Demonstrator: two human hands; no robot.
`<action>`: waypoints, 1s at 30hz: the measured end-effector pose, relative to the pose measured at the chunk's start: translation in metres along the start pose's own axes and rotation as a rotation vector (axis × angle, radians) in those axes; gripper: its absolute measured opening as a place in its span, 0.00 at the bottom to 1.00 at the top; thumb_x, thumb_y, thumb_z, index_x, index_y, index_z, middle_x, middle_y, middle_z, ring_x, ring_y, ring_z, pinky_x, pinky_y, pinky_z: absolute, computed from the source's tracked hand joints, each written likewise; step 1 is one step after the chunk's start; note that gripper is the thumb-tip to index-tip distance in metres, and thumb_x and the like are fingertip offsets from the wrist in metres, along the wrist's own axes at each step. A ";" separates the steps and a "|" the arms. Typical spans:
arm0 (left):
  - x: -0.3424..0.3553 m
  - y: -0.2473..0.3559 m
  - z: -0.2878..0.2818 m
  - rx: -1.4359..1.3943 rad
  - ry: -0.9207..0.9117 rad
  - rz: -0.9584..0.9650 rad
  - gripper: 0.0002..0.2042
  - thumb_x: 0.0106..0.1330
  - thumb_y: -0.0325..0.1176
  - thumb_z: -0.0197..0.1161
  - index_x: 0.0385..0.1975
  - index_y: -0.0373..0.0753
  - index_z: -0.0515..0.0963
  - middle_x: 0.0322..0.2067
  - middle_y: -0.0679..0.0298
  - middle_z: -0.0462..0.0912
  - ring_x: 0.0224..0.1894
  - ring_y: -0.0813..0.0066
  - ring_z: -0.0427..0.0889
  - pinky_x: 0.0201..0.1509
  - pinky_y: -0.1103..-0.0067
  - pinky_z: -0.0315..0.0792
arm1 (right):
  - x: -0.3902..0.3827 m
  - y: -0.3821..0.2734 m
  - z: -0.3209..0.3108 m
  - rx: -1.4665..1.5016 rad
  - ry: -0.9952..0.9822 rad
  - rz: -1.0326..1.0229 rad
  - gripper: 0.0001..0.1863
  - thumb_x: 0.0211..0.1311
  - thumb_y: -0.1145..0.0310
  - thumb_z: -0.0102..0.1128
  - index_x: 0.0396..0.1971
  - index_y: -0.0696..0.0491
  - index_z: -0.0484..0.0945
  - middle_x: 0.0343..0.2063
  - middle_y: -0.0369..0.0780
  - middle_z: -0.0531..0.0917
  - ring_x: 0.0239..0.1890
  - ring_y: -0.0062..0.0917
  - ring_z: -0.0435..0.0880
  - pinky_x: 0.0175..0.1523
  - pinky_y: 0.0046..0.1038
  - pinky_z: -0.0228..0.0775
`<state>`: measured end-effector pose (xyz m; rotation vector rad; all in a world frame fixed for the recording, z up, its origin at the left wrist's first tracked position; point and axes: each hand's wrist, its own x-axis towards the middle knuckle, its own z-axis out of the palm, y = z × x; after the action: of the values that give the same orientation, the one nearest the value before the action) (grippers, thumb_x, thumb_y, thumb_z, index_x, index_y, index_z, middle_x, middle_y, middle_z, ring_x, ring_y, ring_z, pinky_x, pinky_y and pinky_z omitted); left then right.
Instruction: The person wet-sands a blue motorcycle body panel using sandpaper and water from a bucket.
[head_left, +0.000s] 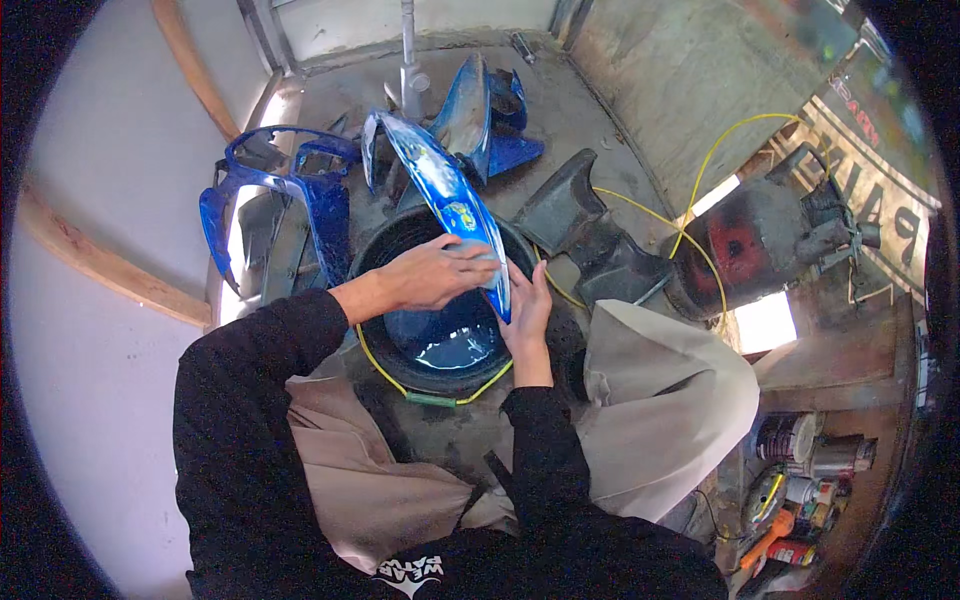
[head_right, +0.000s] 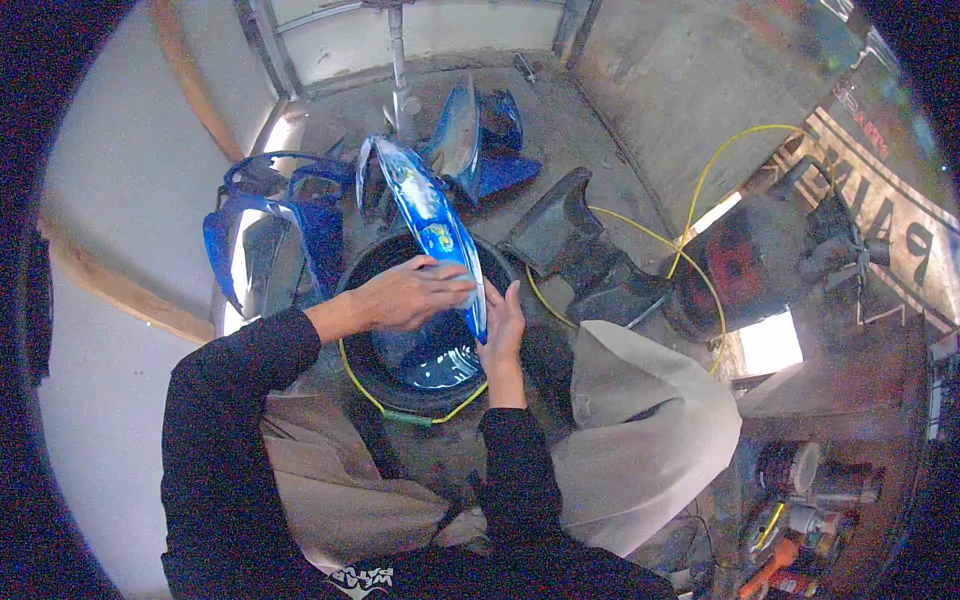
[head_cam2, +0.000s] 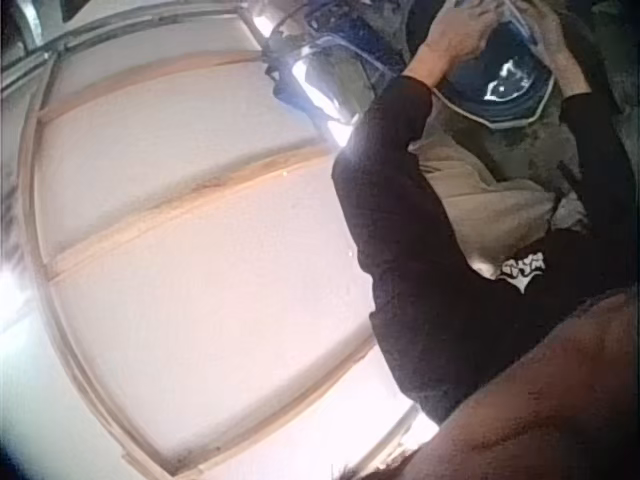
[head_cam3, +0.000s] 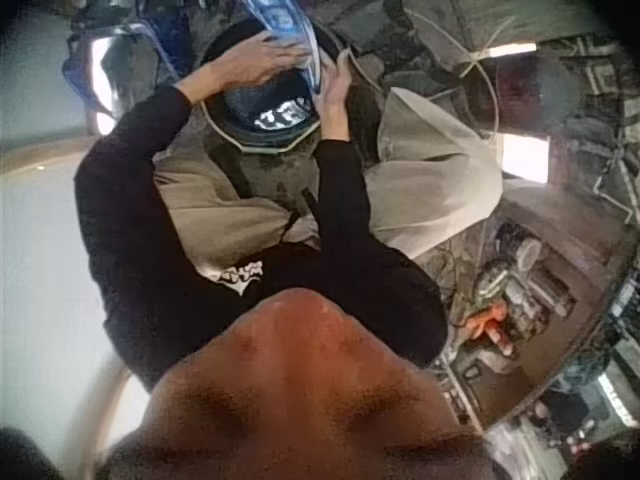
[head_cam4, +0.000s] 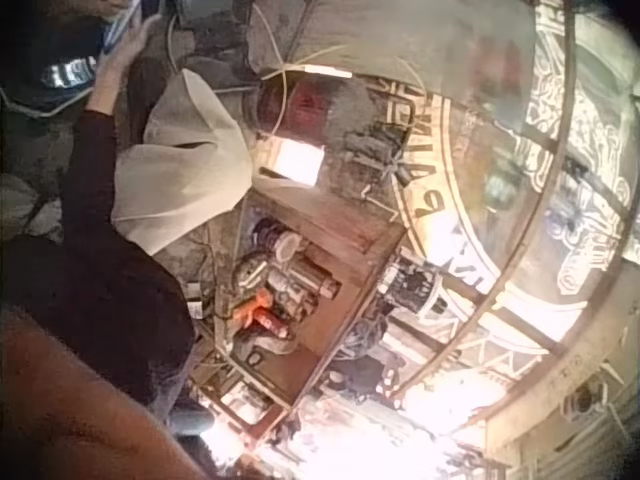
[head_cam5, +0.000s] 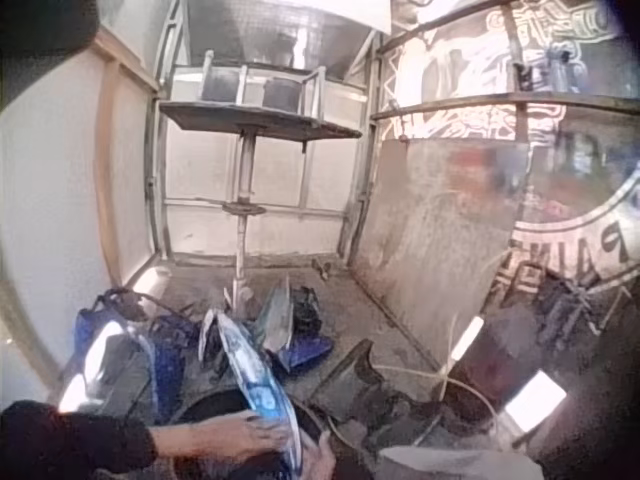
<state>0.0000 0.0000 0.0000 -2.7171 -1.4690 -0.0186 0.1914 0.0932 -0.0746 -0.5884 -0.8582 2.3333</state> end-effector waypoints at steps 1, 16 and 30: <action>-0.002 -0.003 0.002 -0.029 0.066 -0.083 0.23 0.69 0.33 0.60 0.65 0.47 0.72 0.72 0.64 0.68 0.76 0.64 0.62 0.73 0.60 0.61 | 0.001 0.000 0.001 0.004 0.004 -0.004 0.53 0.72 0.28 0.36 0.71 0.66 0.62 0.64 0.48 0.77 0.64 0.34 0.78 0.69 0.33 0.66; -0.010 -0.031 -0.009 -0.145 0.187 -0.300 0.22 0.67 0.27 0.56 0.62 0.39 0.71 0.63 0.49 0.74 0.65 0.48 0.75 0.67 0.60 0.72 | 0.006 -0.008 0.009 0.036 -0.034 -0.019 0.50 0.75 0.30 0.34 0.70 0.66 0.64 0.64 0.49 0.77 0.64 0.35 0.78 0.70 0.35 0.65; 0.001 -0.020 -0.003 -0.192 0.223 -0.213 0.22 0.65 0.28 0.59 0.61 0.37 0.71 0.62 0.47 0.75 0.64 0.46 0.76 0.68 0.61 0.72 | 0.013 0.005 -0.006 0.063 0.011 -0.038 0.53 0.73 0.28 0.35 0.70 0.68 0.63 0.59 0.48 0.81 0.55 0.33 0.83 0.60 0.32 0.74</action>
<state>-0.0160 0.0112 0.0040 -2.5745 -1.7576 -0.4782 0.1830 0.1009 -0.0850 -0.5531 -0.7806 2.3113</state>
